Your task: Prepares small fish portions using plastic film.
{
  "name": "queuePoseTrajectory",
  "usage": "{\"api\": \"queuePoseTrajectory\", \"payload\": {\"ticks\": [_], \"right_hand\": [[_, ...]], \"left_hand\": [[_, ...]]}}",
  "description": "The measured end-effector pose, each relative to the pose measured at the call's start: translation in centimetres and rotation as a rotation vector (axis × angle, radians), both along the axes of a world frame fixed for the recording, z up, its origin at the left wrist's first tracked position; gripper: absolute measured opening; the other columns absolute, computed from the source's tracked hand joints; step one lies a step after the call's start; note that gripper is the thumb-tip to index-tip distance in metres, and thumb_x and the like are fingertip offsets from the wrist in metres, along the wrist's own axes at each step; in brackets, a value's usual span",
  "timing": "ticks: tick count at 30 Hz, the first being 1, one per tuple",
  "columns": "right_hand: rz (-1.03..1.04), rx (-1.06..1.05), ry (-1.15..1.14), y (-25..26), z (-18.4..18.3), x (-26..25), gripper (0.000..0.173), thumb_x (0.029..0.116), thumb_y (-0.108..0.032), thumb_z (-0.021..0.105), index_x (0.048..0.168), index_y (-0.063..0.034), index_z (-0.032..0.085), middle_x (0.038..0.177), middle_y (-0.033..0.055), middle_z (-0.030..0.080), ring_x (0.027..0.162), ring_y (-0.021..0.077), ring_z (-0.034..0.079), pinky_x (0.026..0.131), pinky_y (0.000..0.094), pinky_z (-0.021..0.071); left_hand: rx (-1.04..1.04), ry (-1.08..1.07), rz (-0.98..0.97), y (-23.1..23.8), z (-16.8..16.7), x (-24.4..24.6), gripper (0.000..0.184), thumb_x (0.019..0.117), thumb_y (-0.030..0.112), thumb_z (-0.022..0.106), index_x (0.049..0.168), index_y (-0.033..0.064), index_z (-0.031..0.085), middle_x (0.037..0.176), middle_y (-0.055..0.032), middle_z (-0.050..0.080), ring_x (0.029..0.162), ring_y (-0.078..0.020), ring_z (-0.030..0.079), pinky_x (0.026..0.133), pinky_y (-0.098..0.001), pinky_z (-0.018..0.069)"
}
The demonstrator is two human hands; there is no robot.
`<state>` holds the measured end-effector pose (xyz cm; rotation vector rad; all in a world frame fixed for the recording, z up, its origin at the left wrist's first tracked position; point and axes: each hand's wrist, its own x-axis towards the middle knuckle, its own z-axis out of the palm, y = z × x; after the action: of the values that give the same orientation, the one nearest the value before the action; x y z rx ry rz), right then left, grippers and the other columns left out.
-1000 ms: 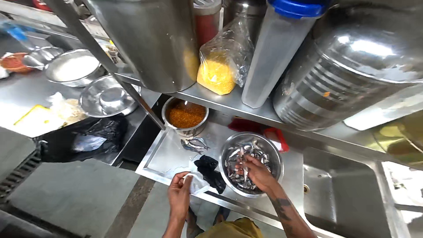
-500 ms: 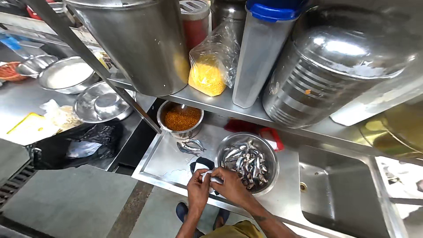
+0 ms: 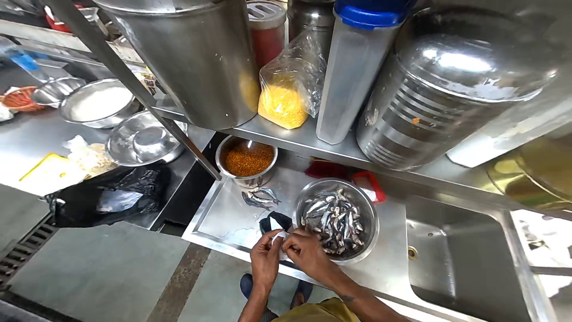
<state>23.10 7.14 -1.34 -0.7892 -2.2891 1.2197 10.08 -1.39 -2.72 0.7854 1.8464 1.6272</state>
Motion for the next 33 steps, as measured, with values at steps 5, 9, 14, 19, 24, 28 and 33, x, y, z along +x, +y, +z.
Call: {"api": "queuePoseTrajectory", "payload": {"ticks": [5, 9, 14, 19, 24, 28, 33], "right_hand": [[0.219, 0.233, -0.149, -0.8, 1.3, 0.6, 0.022, 0.1031, -0.017, 0.053, 0.105, -0.0131, 0.074, 0.107, 0.0044, 0.073, 0.105, 0.017, 0.069, 0.093, 0.0338, 0.0573], [0.161, 0.123, 0.055, 0.1, 1.7, 1.7, 0.016, 0.1007, -0.018, 0.061, 0.104, -0.0136, 0.076, 0.105, 0.0004, 0.075, 0.098, 0.0088, 0.07, 0.089, 0.0279, 0.0596], [-0.099, 0.141, -0.245, 7.2, -0.3, 4.0, 0.015, 0.0983, -0.021, 0.065, 0.106, -0.0143, 0.077, 0.104, 0.0028, 0.074, 0.094, 0.0168, 0.071, 0.088, 0.0399, 0.0599], [-0.073, 0.298, -0.718, 15.7, -7.2, 3.6, 0.024, 0.0941, -0.014, 0.068, 0.118, -0.0123, 0.074, 0.122, 0.0101, 0.07, 0.122, 0.0335, 0.061, 0.099, 0.0542, 0.053], [0.157, 0.479, -0.898, 18.1, -10.9, 1.5, 0.033, 0.0869, -0.008, 0.073, 0.12, -0.0106, 0.072, 0.123, 0.0111, 0.069, 0.125, 0.0374, 0.057, 0.106, 0.0611, 0.043], [0.267, 0.481, -1.021, 18.9, -11.3, -0.4, 0.032, 0.0864, -0.014, 0.075, 0.118, -0.0131, 0.074, 0.126, 0.0078, 0.069, 0.128, 0.0375, 0.056, 0.104, 0.069, 0.0388], [0.35, 0.47, -1.171, 18.7, -10.5, -1.5, 0.034, 0.0857, -0.024, 0.077, 0.116, -0.0091, 0.074, 0.128, 0.0153, 0.067, 0.127, 0.0419, 0.055, 0.105, 0.0716, 0.0374]], "left_hand": [[0.091, 0.034, 0.05, -0.3, 0.1, -0.4, 0.017, 0.0967, 0.007, 0.063, 0.108, 0.0064, 0.076, 0.072, -0.0027, 0.067, 0.054, -0.0096, 0.054, 0.052, -0.0237, 0.0473], [0.132, 0.038, 0.118, -0.7, 0.4, -0.8, 0.017, 0.0962, 0.004, 0.063, 0.108, 0.0036, 0.075, 0.076, -0.0044, 0.068, 0.057, -0.01, 0.056, 0.053, -0.0224, 0.0479], [0.147, 0.08, 0.145, -1.3, 1.2, -1.4, 0.017, 0.0947, 0.001, 0.062, 0.107, -0.0004, 0.074, 0.084, -0.0046, 0.072, 0.063, -0.0084, 0.061, 0.06, -0.0204, 0.0521], [0.171, 0.062, 0.144, -1.9, 2.1, -1.6, 0.019, 0.0951, 0.0, 0.059, 0.108, -0.0015, 0.073, 0.084, -0.0039, 0.071, 0.062, -0.0068, 0.059, 0.058, -0.0181, 0.0493], [0.188, 0.012, 0.173, -2.7, 2.5, -1.8, 0.019, 0.0957, 0.0, 0.058, 0.109, -0.002, 0.072, 0.087, -0.004, 0.072, 0.067, -0.0063, 0.062, 0.061, -0.0181, 0.0519], [0.195, -0.02, 0.192, -3.5, 2.6, -2.1, 0.019, 0.0961, 0.0, 0.059, 0.108, -0.0031, 0.072, 0.085, -0.0054, 0.072, 0.066, -0.0079, 0.062, 0.06, -0.0191, 0.0516], [0.202, -0.014, 0.214, -4.0, 2.1, -2.5, 0.018, 0.0959, 0.001, 0.06, 0.108, -0.0023, 0.073, 0.082, -0.0047, 0.07, 0.063, -0.0077, 0.06, 0.058, -0.0187, 0.0503]]}}
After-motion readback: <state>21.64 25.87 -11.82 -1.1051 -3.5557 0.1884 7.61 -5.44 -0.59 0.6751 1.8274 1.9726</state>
